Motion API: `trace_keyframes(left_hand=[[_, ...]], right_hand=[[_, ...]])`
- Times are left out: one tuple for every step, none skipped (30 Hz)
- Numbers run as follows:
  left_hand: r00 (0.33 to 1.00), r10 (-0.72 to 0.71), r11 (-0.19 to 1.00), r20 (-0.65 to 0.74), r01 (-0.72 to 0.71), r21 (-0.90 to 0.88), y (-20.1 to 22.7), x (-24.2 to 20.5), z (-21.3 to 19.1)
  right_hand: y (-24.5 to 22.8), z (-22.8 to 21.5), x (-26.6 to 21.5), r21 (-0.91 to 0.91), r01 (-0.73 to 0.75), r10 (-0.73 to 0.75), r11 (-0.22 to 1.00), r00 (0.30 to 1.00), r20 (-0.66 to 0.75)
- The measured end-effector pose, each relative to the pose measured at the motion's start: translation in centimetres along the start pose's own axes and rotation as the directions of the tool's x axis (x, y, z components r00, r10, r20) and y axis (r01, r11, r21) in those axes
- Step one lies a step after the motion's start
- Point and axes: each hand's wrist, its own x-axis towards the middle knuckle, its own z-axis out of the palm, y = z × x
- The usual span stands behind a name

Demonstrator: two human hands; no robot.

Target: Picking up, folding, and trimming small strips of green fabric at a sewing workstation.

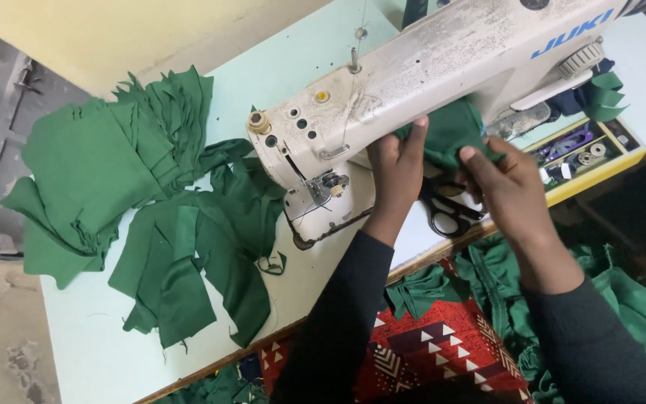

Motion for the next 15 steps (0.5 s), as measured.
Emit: trace_keyframes(left_hand=[[1.000, 0.019, 1.000, -0.005, -0.019, 0.019, -0.2, 0.0, 0.3], [0.999, 0.038, 0.999, -0.006, -0.037, 0.037, -0.5, 0.1, 0.7], [0.998, 0.056, 0.997, -0.007, -0.056, 0.056, -0.6, 0.1, 1.1], [0.997, 0.080, 0.994, -0.004, -0.079, 0.072, -0.8, 0.3, 1.7], [0.995, 0.103, 0.991, -0.001, -0.102, 0.087, -1.0, 0.4, 2.4], [0.992, 0.130, 0.986, -0.005, -0.128, 0.105, -1.1, 0.8, 2.8], [0.988, 0.156, 0.980, -0.008, -0.154, 0.124, -1.2, 1.2, 3.2], [0.984, 0.175, 0.975, -0.015, -0.171, 0.143, -1.5, 1.2, 3.6], [0.981, 0.194, 0.969, -0.022, -0.188, 0.163, -1.7, 1.2, 3.9], [0.977, 0.214, 0.962, -0.027, -0.205, 0.182, -1.6, 1.1, 4.3], [0.972, 0.233, 0.954, -0.031, -0.222, 0.201, -1.5, 1.1, 4.6], [0.966, 0.257, 0.944, -0.040, -0.241, 0.224, -1.2, 1.1, 4.8], [0.959, 0.280, 0.933, -0.048, -0.260, 0.248, -1.0, 1.2, 4.8], [0.953, 0.298, 0.923, -0.060, -0.272, 0.273, -0.9, 1.0, 4.8], [0.946, 0.316, 0.912, -0.070, -0.282, 0.298, -0.7, 0.8, 4.7]], right_hand=[[-1.2, 0.1, 0.9, 0.002, -0.002, 0.002, 1.000, 1.000, 0.004], [-2.4, 0.1, 1.7, -0.105, -0.023, 0.025, 0.994, 0.999, 0.022], [-3.6, 0.1, 2.5, -0.210, -0.041, 0.050, 0.977, 0.998, 0.037], [-2.7, -0.2, 3.4, -0.210, -0.038, 0.047, 0.977, 0.998, 0.035], [-1.8, -0.4, 4.2, -0.244, -0.032, 0.030, 0.969, 0.999, -0.011], [-1.0, -0.4, 5.2, -0.275, -0.023, 0.010, 0.961, 0.999, -0.048], [-0.8, -0.6, 5.7, -0.273, -0.016, 0.005, 0.962, 0.999, -0.042], [-0.3, -0.7, 6.0, -0.271, -0.097, 0.079, 0.958, 0.994, -0.075], [0.2, -0.8, 6.2, -0.268, -0.177, 0.153, 0.947, 0.982, -0.107], [0.9, -1.1, 5.8, -0.269, -0.176, 0.154, 0.947, 0.983, -0.099], [1.6, -1.4, 5.5, -0.347, -0.127, 0.098, 0.929, 0.990, -0.099], [2.2, -1.5, 5.3, -0.420, -0.072, 0.039, 0.905, 0.995, -0.088], [3.1, -1.9, 4.5, -0.418, -0.065, 0.037, 0.906, 0.997, -0.074], [4.1, -2.3, 3.5, -0.585, 0.113, -0.226, 0.803, 0.966, -0.123], [5.1, -2.6, 2.5, -0.732, 0.256, -0.480, 0.632, 0.870, -0.110]])
